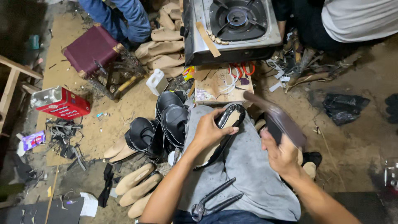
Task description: The person sits on the floor holding a black shoe upper over a wooden last on their lap. They hammer the shoe with a cobbler's hammer, heat the upper over a gas burner, press and shape the leather around the last, then pull the upper off the last and continue hammering the sole edge.
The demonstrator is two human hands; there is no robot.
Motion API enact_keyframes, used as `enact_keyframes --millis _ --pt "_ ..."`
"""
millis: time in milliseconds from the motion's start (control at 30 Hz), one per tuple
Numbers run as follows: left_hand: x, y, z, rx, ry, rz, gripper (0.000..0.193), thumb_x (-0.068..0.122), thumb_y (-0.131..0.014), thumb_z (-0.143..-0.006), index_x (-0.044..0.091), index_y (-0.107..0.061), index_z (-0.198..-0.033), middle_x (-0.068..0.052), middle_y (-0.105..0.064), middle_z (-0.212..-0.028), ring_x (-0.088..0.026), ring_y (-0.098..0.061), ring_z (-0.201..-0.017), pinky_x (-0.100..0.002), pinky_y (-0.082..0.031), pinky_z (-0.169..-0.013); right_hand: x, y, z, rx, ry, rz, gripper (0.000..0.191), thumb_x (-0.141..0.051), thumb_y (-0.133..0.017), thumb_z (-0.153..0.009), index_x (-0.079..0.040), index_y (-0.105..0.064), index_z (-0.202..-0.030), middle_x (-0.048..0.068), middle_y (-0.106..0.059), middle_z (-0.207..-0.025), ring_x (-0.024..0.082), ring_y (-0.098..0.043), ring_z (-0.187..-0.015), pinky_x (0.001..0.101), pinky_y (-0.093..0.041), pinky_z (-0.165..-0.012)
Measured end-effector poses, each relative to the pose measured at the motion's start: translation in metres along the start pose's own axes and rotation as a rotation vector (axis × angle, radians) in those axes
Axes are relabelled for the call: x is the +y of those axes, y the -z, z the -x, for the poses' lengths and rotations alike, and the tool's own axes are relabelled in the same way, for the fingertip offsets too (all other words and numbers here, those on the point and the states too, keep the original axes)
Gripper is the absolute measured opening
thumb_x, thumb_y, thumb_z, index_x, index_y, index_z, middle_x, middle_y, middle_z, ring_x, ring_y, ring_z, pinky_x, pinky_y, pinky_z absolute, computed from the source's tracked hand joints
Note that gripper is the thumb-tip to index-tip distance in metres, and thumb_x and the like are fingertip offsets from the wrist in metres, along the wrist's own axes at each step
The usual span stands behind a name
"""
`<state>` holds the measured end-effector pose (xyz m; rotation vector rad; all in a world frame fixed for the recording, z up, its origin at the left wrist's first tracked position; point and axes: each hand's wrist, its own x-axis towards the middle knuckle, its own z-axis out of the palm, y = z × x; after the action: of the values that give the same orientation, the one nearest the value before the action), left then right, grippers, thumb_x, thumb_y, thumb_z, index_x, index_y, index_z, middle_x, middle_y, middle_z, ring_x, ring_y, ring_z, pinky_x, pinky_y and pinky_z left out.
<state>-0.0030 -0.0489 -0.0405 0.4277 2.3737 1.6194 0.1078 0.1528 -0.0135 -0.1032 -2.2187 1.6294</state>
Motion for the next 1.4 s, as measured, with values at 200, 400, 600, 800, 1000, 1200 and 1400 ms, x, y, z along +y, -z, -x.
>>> enact_keyframes --millis 200,400,600,800,1000,1200,1400 --pt "-0.005 0.003 -0.005 -0.036 -0.006 0.056 0.077 0.029 -0.094 -0.063 0.001 -0.066 -0.13 -0.014 -0.078 -0.111 -0.019 -0.075 -0.098 -0.031 -0.057 -0.089 0.017 -0.009 0.008 -0.143 -0.057 0.419 0.032 -0.028 -0.074 -0.091 0.0 -0.064 -0.102 0.007 -0.061 -0.067 0.015 -0.061 -0.056 0.0327 -0.048 -0.056" --pt "-0.005 0.0 -0.002 -0.028 -0.05 0.08 0.077 0.031 -0.095 -0.064 0.0 -0.065 -0.128 -0.015 -0.077 -0.112 -0.022 -0.076 -0.099 -0.033 -0.058 -0.089 0.012 -0.009 0.012 0.083 0.236 -0.425 0.031 -0.033 -0.068 -0.104 -0.006 -0.054 -0.104 0.004 -0.059 -0.084 0.01 -0.06 -0.072 0.03 -0.051 -0.065" --pt "0.005 -0.002 0.007 0.046 -0.044 -0.141 0.079 0.039 -0.094 -0.059 0.005 -0.068 -0.125 -0.018 -0.077 -0.106 -0.03 -0.076 -0.095 -0.039 -0.057 -0.084 -0.002 0.0 0.009 -0.055 -0.188 0.381 0.029 -0.029 -0.069 -0.097 -0.001 -0.073 -0.093 0.013 -0.06 -0.062 0.021 -0.061 -0.052 0.0359 -0.047 -0.055" --pt "0.016 -0.01 0.017 0.054 -0.03 -0.183 0.078 0.038 -0.092 -0.061 0.008 -0.067 -0.128 -0.019 -0.077 -0.1 -0.034 -0.075 -0.093 -0.041 -0.058 -0.083 -0.006 0.003 0.009 -0.169 -0.053 0.599 0.035 -0.026 -0.075 -0.089 0.002 -0.068 -0.109 0.024 -0.06 -0.07 0.032 -0.06 -0.063 0.0382 -0.047 -0.056" --pt "0.015 -0.008 0.019 0.035 -0.024 -0.194 0.078 0.04 -0.092 -0.061 0.011 -0.067 -0.128 -0.019 -0.077 -0.097 -0.033 -0.075 -0.09 -0.043 -0.057 -0.081 0.004 -0.002 0.021 -0.095 0.041 -0.196 0.025 -0.024 -0.067 -0.102 -0.002 -0.056 -0.099 0.018 -0.055 -0.073 0.031 -0.052 -0.063 0.0377 -0.045 -0.064" --pt "0.006 -0.011 0.017 0.025 0.02 -0.221 0.079 0.042 -0.092 -0.059 0.013 -0.066 -0.128 -0.018 -0.077 -0.094 -0.033 -0.076 -0.086 -0.042 -0.058 -0.078 0.026 -0.008 0.034 -0.076 0.198 0.391 0.03 -0.021 -0.078 -0.086 0.001 -0.063 -0.101 0.017 -0.066 -0.071 0.031 -0.068 -0.062 0.0387 -0.05 -0.055" --pt "-0.01 -0.012 0.014 -0.017 -0.058 -0.253 0.073 0.036 -0.086 -0.073 0.016 -0.064 -0.139 -0.02 -0.077 -0.104 -0.036 -0.074 -0.097 -0.043 -0.057 -0.084 0.029 -0.004 0.05 -0.208 0.154 0.341 0.034 -0.019 -0.078 -0.084 0.002 -0.061 -0.105 0.01 -0.064 -0.07 0.018 -0.062 -0.059 0.0341 -0.047 -0.052"
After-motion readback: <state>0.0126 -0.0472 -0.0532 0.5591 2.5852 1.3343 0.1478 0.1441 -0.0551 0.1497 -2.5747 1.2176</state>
